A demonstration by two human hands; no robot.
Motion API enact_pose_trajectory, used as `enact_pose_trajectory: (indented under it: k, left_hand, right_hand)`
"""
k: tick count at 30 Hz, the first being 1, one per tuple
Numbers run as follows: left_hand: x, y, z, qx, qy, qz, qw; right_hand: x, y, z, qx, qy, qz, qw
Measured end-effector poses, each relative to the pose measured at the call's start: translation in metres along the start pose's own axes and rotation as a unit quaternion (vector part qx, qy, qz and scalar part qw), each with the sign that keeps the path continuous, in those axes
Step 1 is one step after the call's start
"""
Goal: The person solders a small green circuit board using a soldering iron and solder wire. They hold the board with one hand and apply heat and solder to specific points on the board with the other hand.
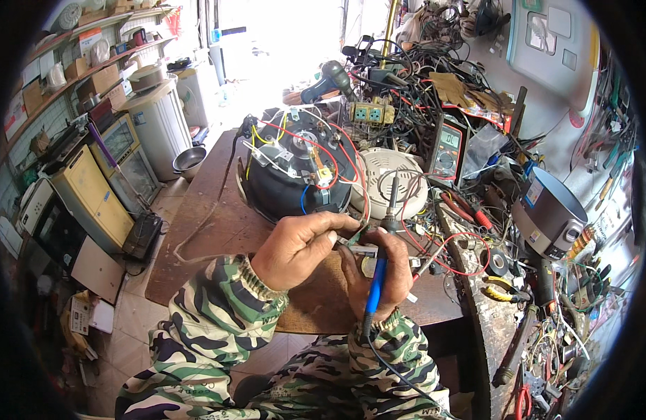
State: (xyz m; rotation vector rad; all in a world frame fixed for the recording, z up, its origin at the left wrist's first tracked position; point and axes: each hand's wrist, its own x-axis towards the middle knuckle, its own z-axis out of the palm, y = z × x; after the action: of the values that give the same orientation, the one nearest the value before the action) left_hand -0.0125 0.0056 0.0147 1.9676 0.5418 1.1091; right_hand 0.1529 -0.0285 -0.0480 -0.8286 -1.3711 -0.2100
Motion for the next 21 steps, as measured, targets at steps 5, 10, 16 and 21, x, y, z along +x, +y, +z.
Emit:
enact_pose_trajectory:
  k: [5, 10, 16, 21]
  left_hand:
    - [0.011, 0.002, 0.002, 0.164, 0.081, 0.106, 0.977]
    - [0.03, 0.039, -0.011, 0.285, 0.052, 0.108, 0.951]
    - [0.044, 0.017, -0.012, 0.255, -0.015, 0.15, 0.955]
    - [0.046, 0.01, -0.017, 0.21, -0.031, 0.174, 0.961]
  right_hand:
    - [-0.003, 0.01, 0.005, 0.039, 0.025, 0.021, 0.999]
    - [0.004, 0.002, 0.003, -0.013, 0.029, -0.021, 0.999]
    - [0.003, -0.001, 0.002, 0.005, 0.004, -0.048, 0.999]
    - [0.004, 0.0, 0.001, -0.021, -0.002, -0.078, 0.997]
